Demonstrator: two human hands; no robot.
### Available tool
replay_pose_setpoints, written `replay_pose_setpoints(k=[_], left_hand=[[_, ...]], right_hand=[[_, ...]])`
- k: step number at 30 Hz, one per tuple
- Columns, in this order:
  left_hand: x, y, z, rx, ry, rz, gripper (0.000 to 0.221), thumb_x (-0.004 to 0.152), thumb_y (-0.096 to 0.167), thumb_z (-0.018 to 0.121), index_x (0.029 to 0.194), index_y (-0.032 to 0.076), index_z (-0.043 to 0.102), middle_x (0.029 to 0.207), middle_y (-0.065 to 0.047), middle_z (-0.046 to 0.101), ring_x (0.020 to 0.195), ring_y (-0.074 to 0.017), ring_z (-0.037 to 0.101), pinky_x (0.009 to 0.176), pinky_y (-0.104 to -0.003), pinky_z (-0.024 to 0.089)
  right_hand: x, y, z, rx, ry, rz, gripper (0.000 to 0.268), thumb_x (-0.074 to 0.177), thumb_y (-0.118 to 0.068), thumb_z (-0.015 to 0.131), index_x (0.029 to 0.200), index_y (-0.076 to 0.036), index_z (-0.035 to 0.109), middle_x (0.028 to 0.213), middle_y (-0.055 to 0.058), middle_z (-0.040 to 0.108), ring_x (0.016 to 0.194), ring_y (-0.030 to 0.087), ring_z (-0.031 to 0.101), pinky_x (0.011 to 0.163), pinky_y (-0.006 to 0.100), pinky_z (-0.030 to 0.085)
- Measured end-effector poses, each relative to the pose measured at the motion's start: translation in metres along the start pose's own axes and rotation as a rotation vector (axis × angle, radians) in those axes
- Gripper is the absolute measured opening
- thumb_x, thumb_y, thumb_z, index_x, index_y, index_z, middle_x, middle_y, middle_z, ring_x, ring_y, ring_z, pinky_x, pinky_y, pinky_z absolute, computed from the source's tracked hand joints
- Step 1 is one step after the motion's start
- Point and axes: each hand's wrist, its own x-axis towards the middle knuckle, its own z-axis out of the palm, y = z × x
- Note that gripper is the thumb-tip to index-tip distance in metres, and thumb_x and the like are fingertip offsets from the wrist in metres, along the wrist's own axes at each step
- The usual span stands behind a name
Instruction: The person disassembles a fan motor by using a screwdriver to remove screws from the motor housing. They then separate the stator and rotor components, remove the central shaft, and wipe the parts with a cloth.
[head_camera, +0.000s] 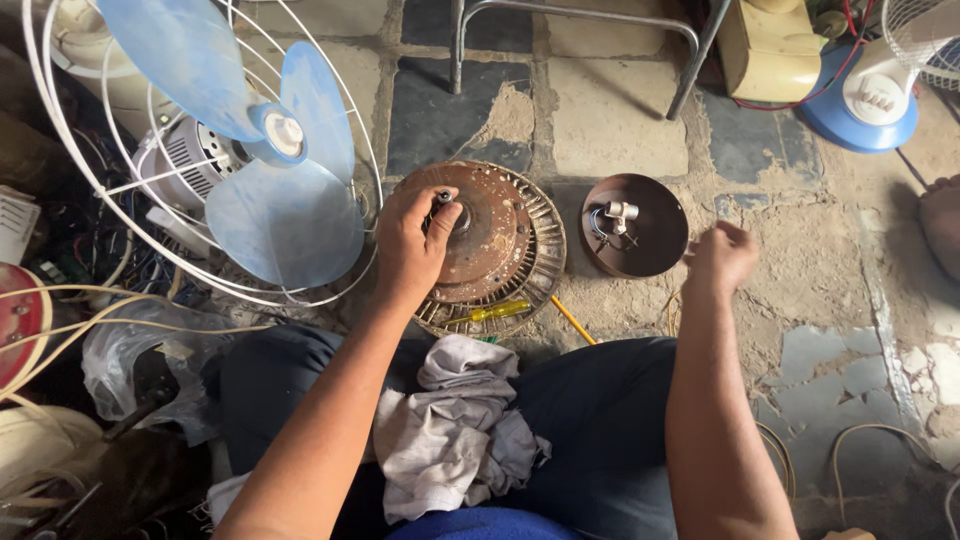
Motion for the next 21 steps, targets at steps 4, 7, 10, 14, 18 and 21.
replay_pose_setpoints(k=[4, 7, 10, 14, 18, 21], left_hand=[[0.007, -0.001, 0.004, 0.011, -0.055, 0.036, 0.025, 0.105, 0.031, 0.064, 0.103, 0.006, 0.068, 0.099, -0.012, 0.070, 0.098, -0.0365, 0.065, 0.085, -0.047, 0.050], [0.007, 0.004, 0.009, 0.094, -0.013, 0.068, 0.027, 0.107, 0.032, 0.061, 0.100, 0.005, 0.065, 0.097, -0.013, 0.067, 0.098, -0.0382, 0.064, 0.086, -0.049, 0.049], [0.014, 0.007, 0.016, 0.122, 0.014, 0.061, 0.028, 0.107, 0.032, 0.061, 0.098, 0.006, 0.065, 0.093, -0.014, 0.068, 0.092, -0.0388, 0.065, 0.080, -0.048, 0.050], [0.012, 0.014, 0.020, 0.104, -0.022, -0.008, 0.028, 0.106, 0.032, 0.063, 0.101, 0.005, 0.069, 0.091, -0.016, 0.069, 0.087, -0.0374, 0.067, 0.074, -0.046, 0.051], [0.011, 0.004, 0.020, -0.280, 0.052, -0.405, 0.038, 0.106, 0.038, 0.061, 0.090, 0.005, 0.070, 0.083, -0.005, 0.074, 0.079, -0.0199, 0.071, 0.076, -0.035, 0.054], [0.007, -0.009, 0.023, -0.554, 0.133, -0.600, 0.042, 0.104, 0.042, 0.061, 0.095, 0.003, 0.075, 0.089, 0.000, 0.072, 0.082, -0.0115, 0.063, 0.077, -0.030, 0.051]], right_hand=[[-0.096, -0.021, 0.027, -0.061, -0.706, -0.136, 0.033, 0.095, -0.001, 0.055, 0.126, 0.000, 0.066, 0.093, 0.014, 0.075, 0.069, 0.017, 0.070, 0.054, 0.028, 0.057], [-0.178, -0.023, 0.045, -0.172, -0.853, -0.021, 0.048, 0.089, 0.002, 0.059, 0.136, -0.005, 0.060, 0.103, 0.008, 0.068, 0.068, 0.016, 0.066, 0.050, 0.030, 0.051], [-0.208, -0.028, 0.053, 0.088, -0.936, -0.174, 0.064, 0.086, 0.004, 0.064, 0.148, -0.004, 0.051, 0.118, 0.006, 0.057, 0.088, 0.011, 0.064, 0.071, 0.025, 0.058], [-0.205, -0.042, 0.029, 0.039, -0.913, -0.204, 0.069, 0.080, 0.007, 0.069, 0.148, -0.002, 0.057, 0.132, 0.006, 0.052, 0.092, 0.018, 0.054, 0.077, 0.026, 0.051], [-0.212, -0.072, 0.023, 0.431, -1.005, -0.204, 0.077, 0.076, 0.007, 0.057, 0.152, -0.008, 0.048, 0.149, 0.004, 0.040, 0.132, 0.021, 0.052, 0.107, 0.030, 0.051], [-0.207, -0.103, 0.024, 0.234, -0.958, -0.629, 0.087, 0.072, 0.009, 0.054, 0.157, -0.010, 0.052, 0.153, 0.014, 0.039, 0.146, 0.030, 0.041, 0.120, 0.037, 0.038]])
